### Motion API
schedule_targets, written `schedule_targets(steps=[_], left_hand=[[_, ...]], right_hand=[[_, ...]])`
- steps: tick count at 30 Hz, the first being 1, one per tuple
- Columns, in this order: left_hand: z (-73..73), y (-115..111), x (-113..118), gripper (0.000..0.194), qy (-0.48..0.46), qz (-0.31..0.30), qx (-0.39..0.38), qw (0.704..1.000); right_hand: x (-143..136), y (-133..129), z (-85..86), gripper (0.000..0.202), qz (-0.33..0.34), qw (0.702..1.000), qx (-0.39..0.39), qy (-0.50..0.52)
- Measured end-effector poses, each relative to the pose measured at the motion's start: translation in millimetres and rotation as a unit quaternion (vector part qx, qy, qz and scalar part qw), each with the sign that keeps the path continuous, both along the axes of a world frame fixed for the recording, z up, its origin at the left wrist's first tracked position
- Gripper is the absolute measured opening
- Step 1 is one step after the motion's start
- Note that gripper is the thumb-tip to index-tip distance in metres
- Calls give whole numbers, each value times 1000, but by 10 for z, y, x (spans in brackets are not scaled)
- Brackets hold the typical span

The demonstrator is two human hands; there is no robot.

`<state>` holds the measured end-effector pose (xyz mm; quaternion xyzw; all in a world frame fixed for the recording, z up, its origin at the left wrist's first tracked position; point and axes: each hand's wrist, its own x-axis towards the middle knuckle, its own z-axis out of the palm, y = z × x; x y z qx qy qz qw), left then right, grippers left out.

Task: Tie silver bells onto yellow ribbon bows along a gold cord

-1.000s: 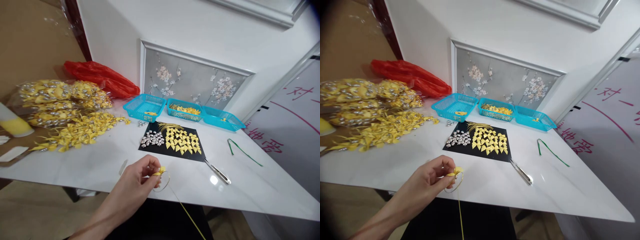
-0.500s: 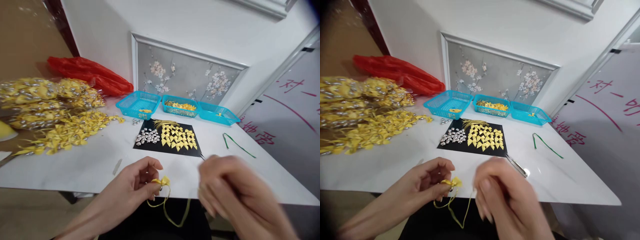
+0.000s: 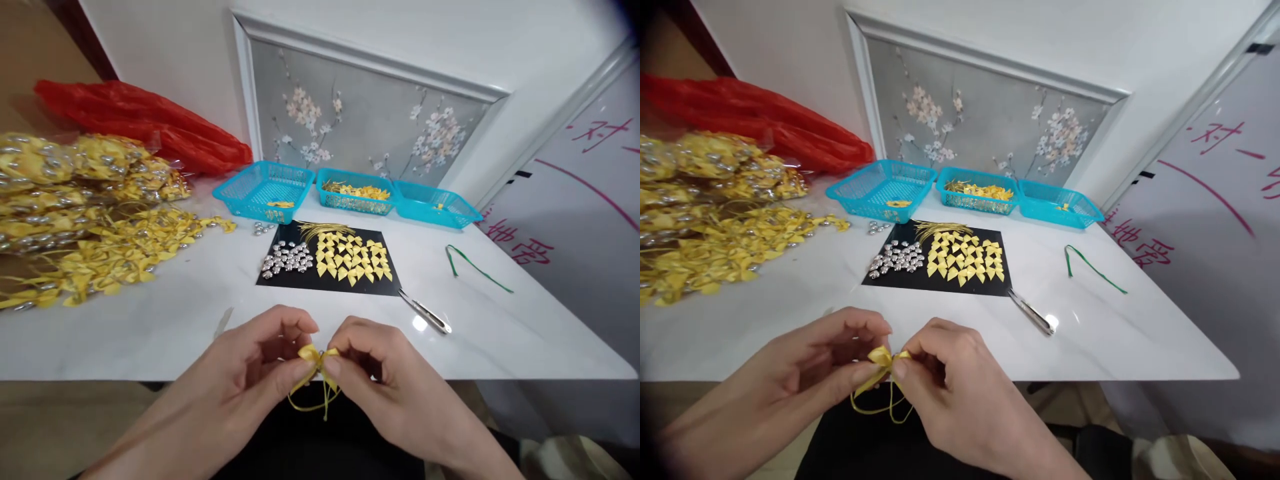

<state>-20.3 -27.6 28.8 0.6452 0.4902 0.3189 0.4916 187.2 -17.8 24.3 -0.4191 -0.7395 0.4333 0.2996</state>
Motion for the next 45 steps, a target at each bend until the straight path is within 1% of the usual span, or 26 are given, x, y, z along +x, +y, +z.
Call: schedule_targets(steps=[3, 4, 5, 8, 10, 12, 17, 22, 26, 28, 30, 33, 35, 37, 40, 45], left_hand=[[-84, -107, -39, 16, 30, 71, 49, 996], [-107, -139, -47, 17, 38, 89, 57, 994], [-125, -165, -49, 18, 38, 95, 71, 992], [-146, -213, -24, 17, 43, 76, 112, 990], [-142, -224, 13, 17, 64, 68, 122, 988], [-138, -226, 50, 17, 92, 74, 133, 984], [-137, -206, 100, 13, 154, 89, 193, 965], [-139, -187, 97, 14, 176, 100, 238, 950], [-154, -164, 88, 14, 169, 102, 249, 948], [-150, -139, 89, 14, 149, 104, 236, 955], [-126, -104, 96, 12, 111, 103, 197, 969], [-59, -41, 103, 14, 52, 75, 93, 992], [-18, -1, 96, 19, 32, 46, 30, 998], [6, 29, 80, 21, 24, 26, -5, 999], [12, 45, 62, 24, 20, 21, -21, 999], [2, 25, 88, 23, 41, 55, 5, 998]], right_hand=[[-6, -10, -12, 20, -12, 1000, -8, 23], [-9, -11, -16, 19, -15, 999, -9, 30], [-12, -12, -20, 19, -16, 999, -11, 35], [-19, -13, -32, 18, -19, 999, -11, 43], [-23, -14, -37, 20, -22, 999, -2, 41], [-24, -17, -40, 20, -26, 999, 11, 38], [-21, -27, -42, 20, -28, 999, 22, 29], [-33, -9, -42, 21, -32, 999, 23, 25], [-40, 6, -48, 23, -32, 999, 19, 24], [-36, 3, -52, 23, -30, 999, 20, 23], [-29, -2, -53, 23, -28, 999, 23, 25], [-20, -5, -49, 21, -27, 999, 19, 30], [-17, -5, -45, 21, -25, 999, 15, 34], [-14, -6, -39, 20, -23, 999, 15, 35], [-12, -8, -33, 19, -22, 999, 24, 31], [-40, -11, -35, 16, -27, 999, 39, 9]])
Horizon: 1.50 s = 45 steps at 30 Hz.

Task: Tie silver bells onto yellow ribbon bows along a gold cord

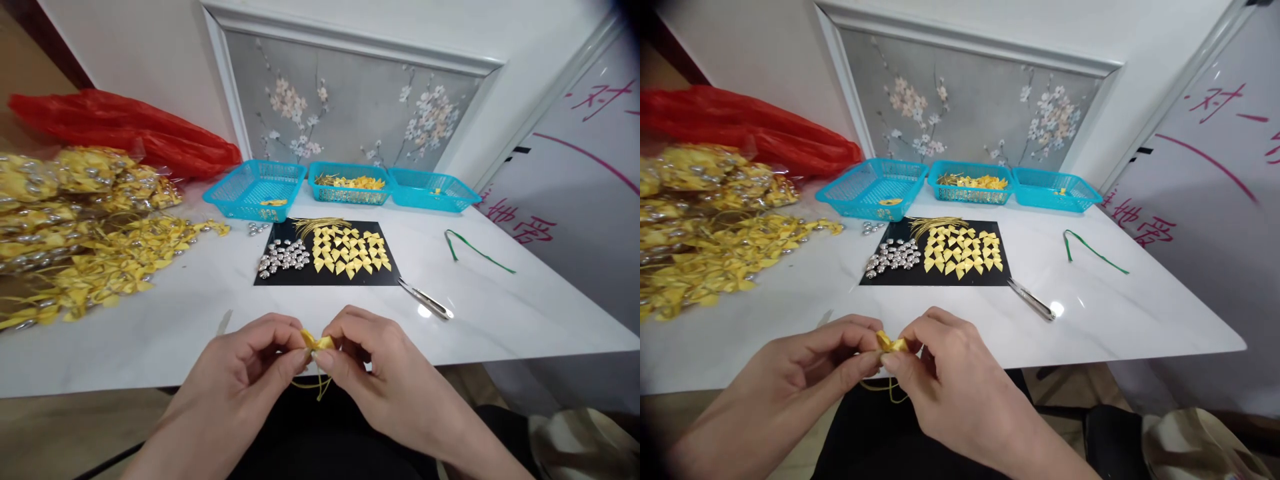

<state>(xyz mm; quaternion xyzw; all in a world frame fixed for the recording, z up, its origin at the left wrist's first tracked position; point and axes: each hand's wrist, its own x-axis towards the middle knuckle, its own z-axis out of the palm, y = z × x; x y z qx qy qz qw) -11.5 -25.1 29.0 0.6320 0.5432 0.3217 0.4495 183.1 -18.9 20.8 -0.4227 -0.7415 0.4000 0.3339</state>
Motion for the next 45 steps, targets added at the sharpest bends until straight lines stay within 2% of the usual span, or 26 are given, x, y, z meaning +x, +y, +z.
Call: schedule_targets(steps=[5, 10, 19, 28, 37, 41, 45], left_hand=[[-1, -10, 25, 22, 19, 14, 10, 1000], [-5, -21, -34, 18, -31, 4, -29, 999], [8, -8, -5, 6, -43, 31, 24, 998], [-82, -80, 17, 12, 44, 83, 157, 983], [-31, -70, 22, 12, 94, 102, 258, 956], [-4, -45, 17, 14, 93, 84, 246, 961], [37, -17, -1, 18, 78, 46, 144, 985]], right_hand=[[-26, 9, -3, 17, -4, 1000, 13, 3], [-22, 32, 6, 16, -3, 1000, -2, 7], [-32, 68, 25, 18, 4, 1000, -8, 8], [-30, 77, 18, 19, 10, 999, -24, 19], [-26, 96, 29, 18, 15, 999, -28, 27], [-22, 99, 26, 18, 21, 999, -23, 26], [-29, 98, 29, 16, 25, 999, -21, 33]])
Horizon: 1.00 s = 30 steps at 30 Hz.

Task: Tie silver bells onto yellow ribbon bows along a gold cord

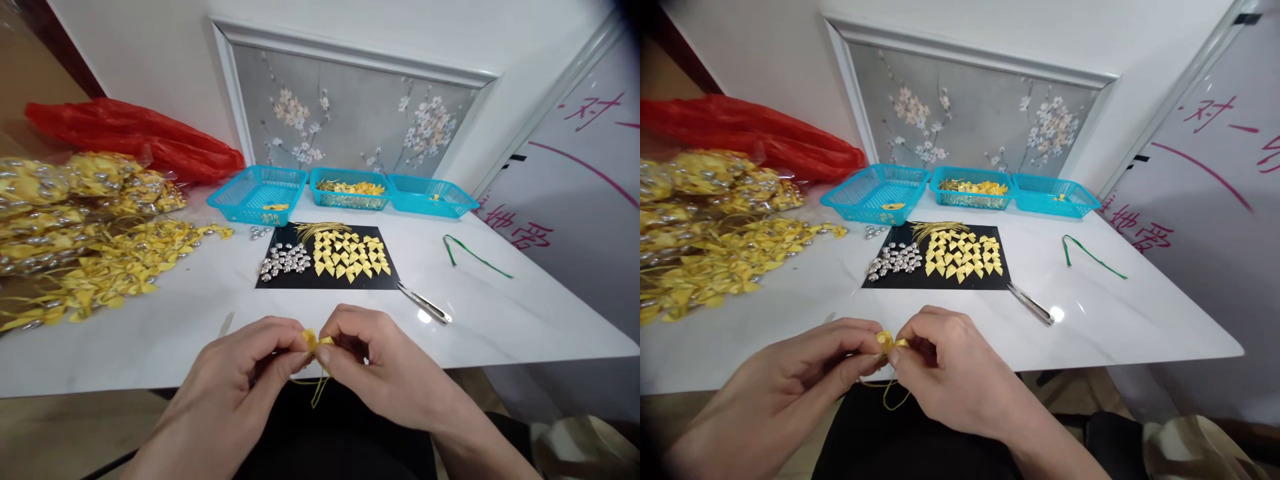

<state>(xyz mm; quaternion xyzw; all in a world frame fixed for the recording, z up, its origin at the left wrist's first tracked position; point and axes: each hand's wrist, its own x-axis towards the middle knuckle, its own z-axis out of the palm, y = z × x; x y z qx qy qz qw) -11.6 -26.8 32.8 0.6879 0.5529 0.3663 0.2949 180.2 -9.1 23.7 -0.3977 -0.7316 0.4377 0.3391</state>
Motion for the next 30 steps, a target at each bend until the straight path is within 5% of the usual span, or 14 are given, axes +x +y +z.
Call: schedule_targets(steps=[6, 13, 17, 22, 30], left_hand=[[73, 50, 22, 24, -73, -35, -159, 984], [45, 41, 41, 21, -58, 63, -125, 988], [46, 24, 74, 21, -60, 103, -110, 987], [24, 11, 69, 16, -143, 100, -117, 978], [-126, -56, -63, 11, -235, 72, -164, 955]], right_hand=[[14, 49, -10, 15, 8, 1000, 21, -11], [151, -70, 99, 26, -73, 990, 114, 41], [15, -268, 77, 41, -50, 985, 98, 135], [-160, -342, -71, 24, -43, 977, 24, 205], [-205, -328, -138, 20, -85, 982, 101, 138]])
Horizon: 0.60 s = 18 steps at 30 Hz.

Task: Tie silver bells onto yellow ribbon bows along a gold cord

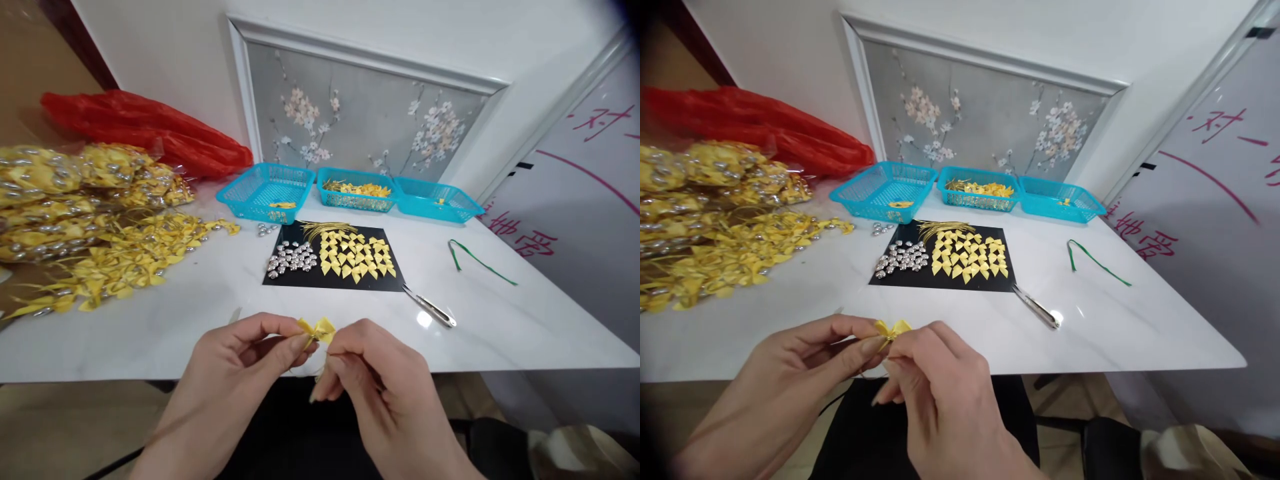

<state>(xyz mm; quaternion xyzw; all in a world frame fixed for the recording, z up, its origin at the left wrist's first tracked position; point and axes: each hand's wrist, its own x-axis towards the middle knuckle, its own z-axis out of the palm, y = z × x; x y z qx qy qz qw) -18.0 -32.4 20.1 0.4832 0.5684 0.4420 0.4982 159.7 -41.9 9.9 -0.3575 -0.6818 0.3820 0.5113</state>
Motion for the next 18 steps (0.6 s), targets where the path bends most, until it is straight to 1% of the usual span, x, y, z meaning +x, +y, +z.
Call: schedule_targets(steps=[2, 4, 7, 9, 13, 18], left_hand=[[11, 1, 14, 13, -40, 7, -9, 999], [41, 7, 38, 14, -83, 19, -17, 996], [68, 17, 59, 13, -119, 29, -32, 992], [57, 25, 58, 13, -124, 30, -38, 991], [17, 49, 50, 13, -123, 45, -42, 990], [8, 65, 48, 16, -118, 51, -50, 990]], right_hand=[[-14, -3, -16, 19, -12, 999, 9, -51], [-25, -5, -32, 21, -44, 994, 26, -99], [-34, 2, -54, 23, -86, 985, 77, -127], [-36, 6, -66, 24, -100, 981, 100, -131], [-46, -3, -89, 25, -112, 977, 98, -151], [-70, -16, -107, 26, -118, 973, 104, -169]])
